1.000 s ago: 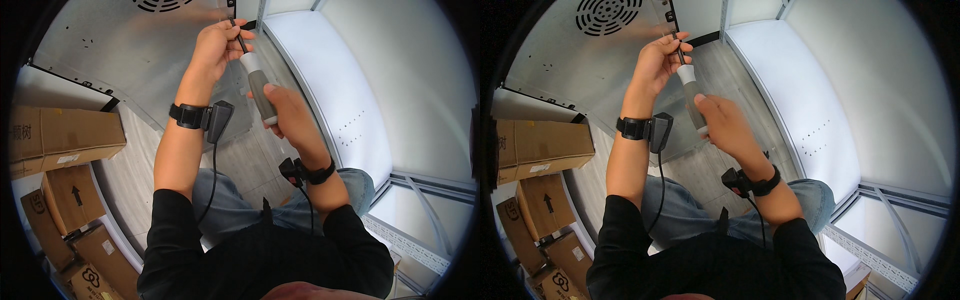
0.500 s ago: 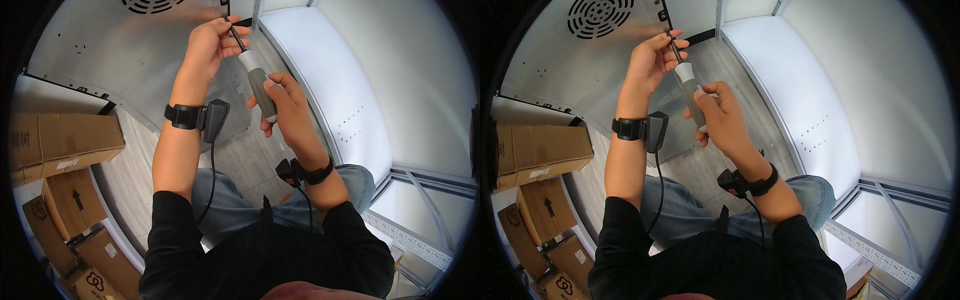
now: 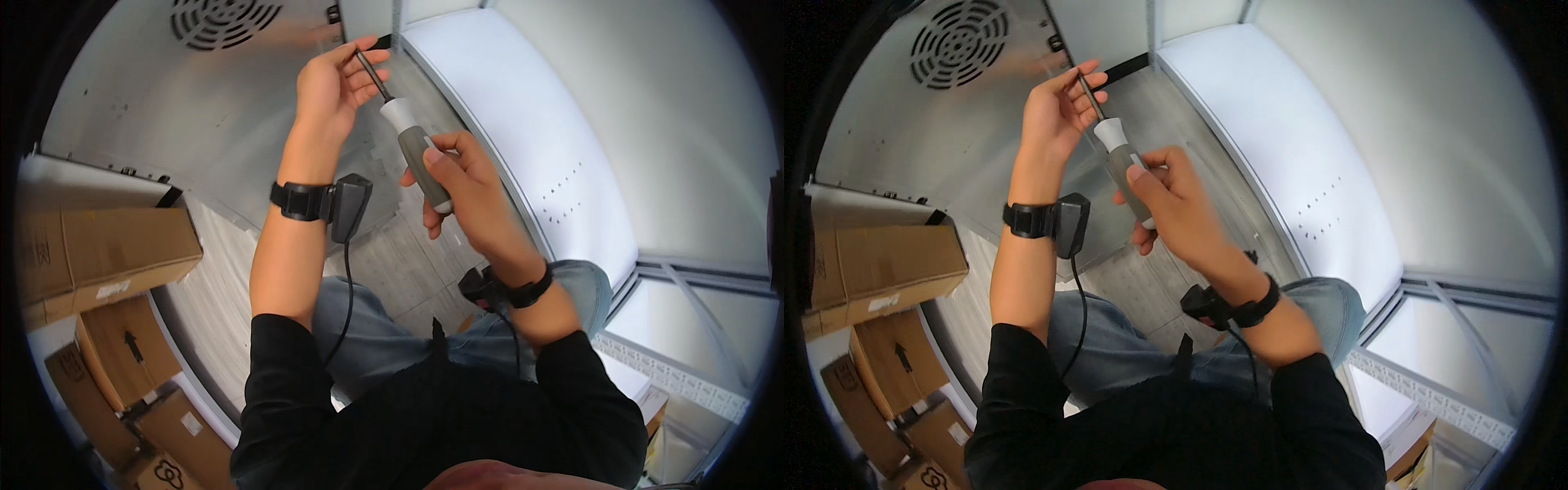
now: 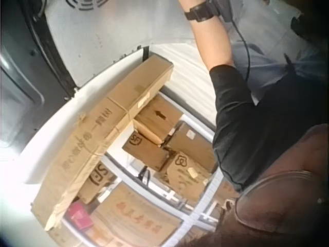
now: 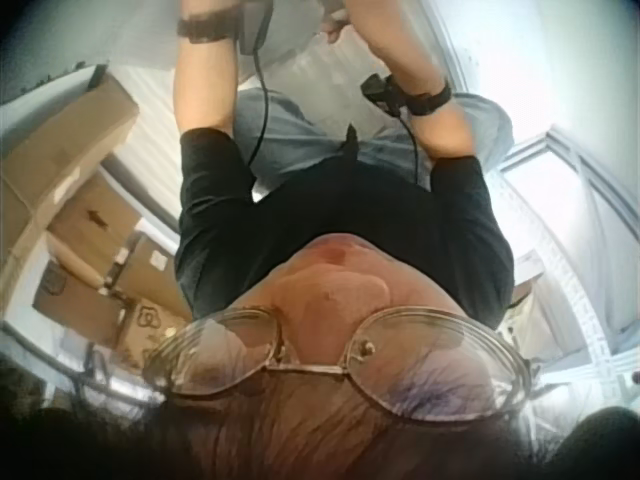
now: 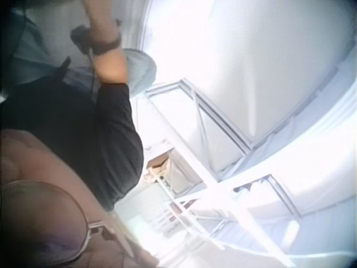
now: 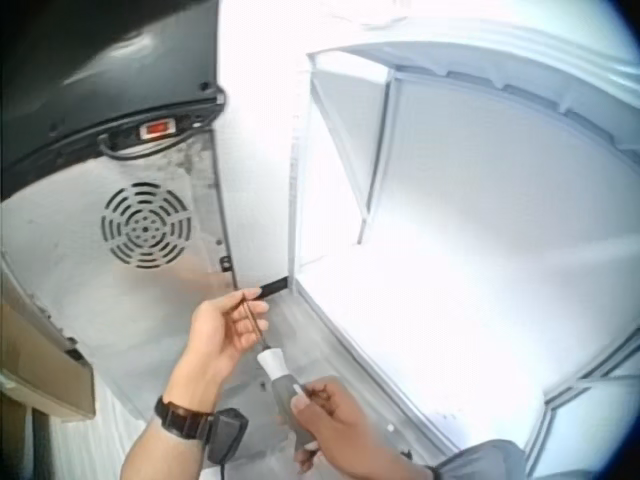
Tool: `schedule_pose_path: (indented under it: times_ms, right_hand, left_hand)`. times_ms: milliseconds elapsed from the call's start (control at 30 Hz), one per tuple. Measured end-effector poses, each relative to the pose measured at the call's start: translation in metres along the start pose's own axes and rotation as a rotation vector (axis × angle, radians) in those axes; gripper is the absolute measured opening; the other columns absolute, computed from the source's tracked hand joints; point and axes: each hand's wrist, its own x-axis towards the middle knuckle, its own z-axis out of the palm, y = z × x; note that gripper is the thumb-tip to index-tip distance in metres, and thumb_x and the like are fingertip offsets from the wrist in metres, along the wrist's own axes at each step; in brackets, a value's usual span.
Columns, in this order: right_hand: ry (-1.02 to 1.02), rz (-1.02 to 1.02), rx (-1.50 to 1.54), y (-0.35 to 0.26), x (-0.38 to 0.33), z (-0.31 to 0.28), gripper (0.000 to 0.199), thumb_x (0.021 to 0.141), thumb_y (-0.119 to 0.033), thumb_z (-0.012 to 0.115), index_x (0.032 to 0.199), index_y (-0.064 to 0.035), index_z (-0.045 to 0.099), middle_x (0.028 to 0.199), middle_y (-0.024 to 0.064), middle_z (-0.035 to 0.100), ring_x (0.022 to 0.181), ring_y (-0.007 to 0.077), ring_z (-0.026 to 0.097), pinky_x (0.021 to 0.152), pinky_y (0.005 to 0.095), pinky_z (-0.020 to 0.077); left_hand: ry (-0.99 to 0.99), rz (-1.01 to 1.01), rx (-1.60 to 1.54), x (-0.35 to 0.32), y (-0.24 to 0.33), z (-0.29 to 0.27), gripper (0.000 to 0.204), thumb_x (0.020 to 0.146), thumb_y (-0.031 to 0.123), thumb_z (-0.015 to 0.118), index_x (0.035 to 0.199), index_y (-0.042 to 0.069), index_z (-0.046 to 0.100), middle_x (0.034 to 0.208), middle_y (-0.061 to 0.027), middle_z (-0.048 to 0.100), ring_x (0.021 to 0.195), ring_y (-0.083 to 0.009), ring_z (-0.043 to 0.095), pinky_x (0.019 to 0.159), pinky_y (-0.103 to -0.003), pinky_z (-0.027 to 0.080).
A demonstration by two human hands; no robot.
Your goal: The person wipes a black electronic device with a blue cloth, then uses a screwdriver to attach screws to the device and a metal panel. The person handles the device and panel while working in a storage area.
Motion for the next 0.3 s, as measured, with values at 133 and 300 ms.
schedule_pose_path:
  times_ms: [133,300]
  right_hand:
    - [0.110,-0.024,-0.140,-0.033,-0.013,-0.046,0.034,0.095,-0.024,0.050,0.121,-0.0028,0.047,0.087,0.0077,0.064,0.055,0.0111,0.057,0.042,0.0251,0.0463]
    - [0.161,0.080,-0.702,-0.087,-0.038,-0.172,0.041,0.086,-0.033,0.055,0.120,-0.0108,0.056,0.083,0.0037,0.065,0.063,0.0128,0.059,0.045,0.0287,0.0473]
  left_hand:
    - [-0.084,-0.018,0.017,-0.005,-0.020,0.029,0.030,0.101,0.020,0.042,0.114,-0.002,0.057,0.100,-0.0145,0.069,0.074,-0.0173,0.068,0.062,-0.027,0.055]
    - [-0.307,-0.002,0.235,-0.006,-0.062,0.122,0.032,0.099,0.024,0.048,0.115,-0.002,0.058,0.099,-0.0146,0.069,0.076,-0.0187,0.069,0.067,-0.026,0.054]
